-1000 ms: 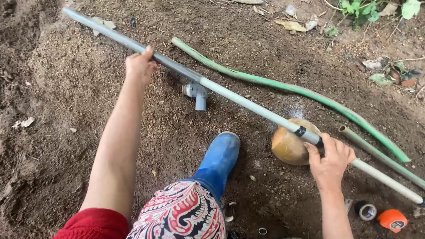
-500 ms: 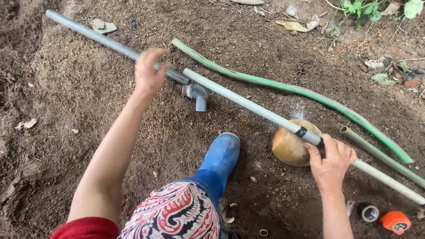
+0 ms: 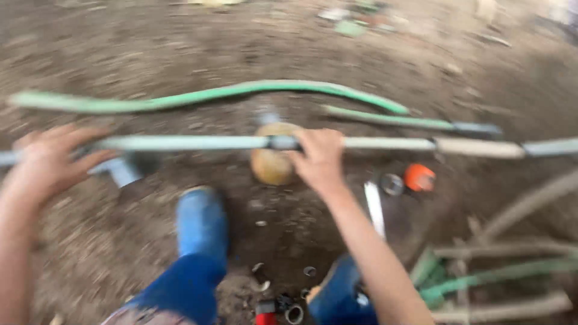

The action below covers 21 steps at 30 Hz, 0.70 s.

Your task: Securing PVC pipe connections by wrapping them with black adhesive tape and organizing pipe segments on the ground.

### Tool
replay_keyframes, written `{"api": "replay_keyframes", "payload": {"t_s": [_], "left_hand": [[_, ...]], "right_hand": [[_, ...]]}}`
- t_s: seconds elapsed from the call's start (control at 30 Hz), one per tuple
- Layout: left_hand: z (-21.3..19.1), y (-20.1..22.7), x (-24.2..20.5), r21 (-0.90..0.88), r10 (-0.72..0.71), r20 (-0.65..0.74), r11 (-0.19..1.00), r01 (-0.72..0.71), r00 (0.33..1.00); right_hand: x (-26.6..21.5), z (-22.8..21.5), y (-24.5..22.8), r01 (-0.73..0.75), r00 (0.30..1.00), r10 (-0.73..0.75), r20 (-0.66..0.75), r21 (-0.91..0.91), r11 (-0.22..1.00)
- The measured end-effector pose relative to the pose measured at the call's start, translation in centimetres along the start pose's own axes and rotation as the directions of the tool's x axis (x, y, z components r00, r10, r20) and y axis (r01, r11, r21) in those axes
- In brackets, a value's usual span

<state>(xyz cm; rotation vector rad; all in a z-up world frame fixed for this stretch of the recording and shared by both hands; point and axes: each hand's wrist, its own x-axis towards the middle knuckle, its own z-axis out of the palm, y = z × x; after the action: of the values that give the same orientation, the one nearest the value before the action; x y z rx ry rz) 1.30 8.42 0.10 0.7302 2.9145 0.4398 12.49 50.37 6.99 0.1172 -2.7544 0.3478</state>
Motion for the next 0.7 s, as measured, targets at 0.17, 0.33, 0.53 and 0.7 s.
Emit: {"api": "replay_keyframes", "payload": {"t_s": [0.17,0.33,0.53,0.7], "left_hand": [[14.7,-11.0,-0.9,-0.671,-0.038,0.006,0.741,0.032,0.999],[21.3,-16.0,-0.1,-0.619,-0.150,0.299,0.721,0.312,0.942],[12.6,-4.8,-1.4,-0.567,-0.082,0.128,0.812,0.140,0.988],[7.7,2.8,-1.5,-0.389,-0.053,0.066,0.918,0.075,0.996]], "right_hand": [[-0.9,1.1,1.7,-0.017,1.000,0.018,-0.020,0.050,0.999],[-1.6,1.2,2.5,0.027,0.997,-0.017,-0.076,0.129,0.991],[-2.7,0.5,4.4,-0.034,0.999,0.036,-0.030,0.061,0.998],[-3.8,-0.8,5.8,-0.105,0.994,0.105,-0.011,0.010,0.994]]}}
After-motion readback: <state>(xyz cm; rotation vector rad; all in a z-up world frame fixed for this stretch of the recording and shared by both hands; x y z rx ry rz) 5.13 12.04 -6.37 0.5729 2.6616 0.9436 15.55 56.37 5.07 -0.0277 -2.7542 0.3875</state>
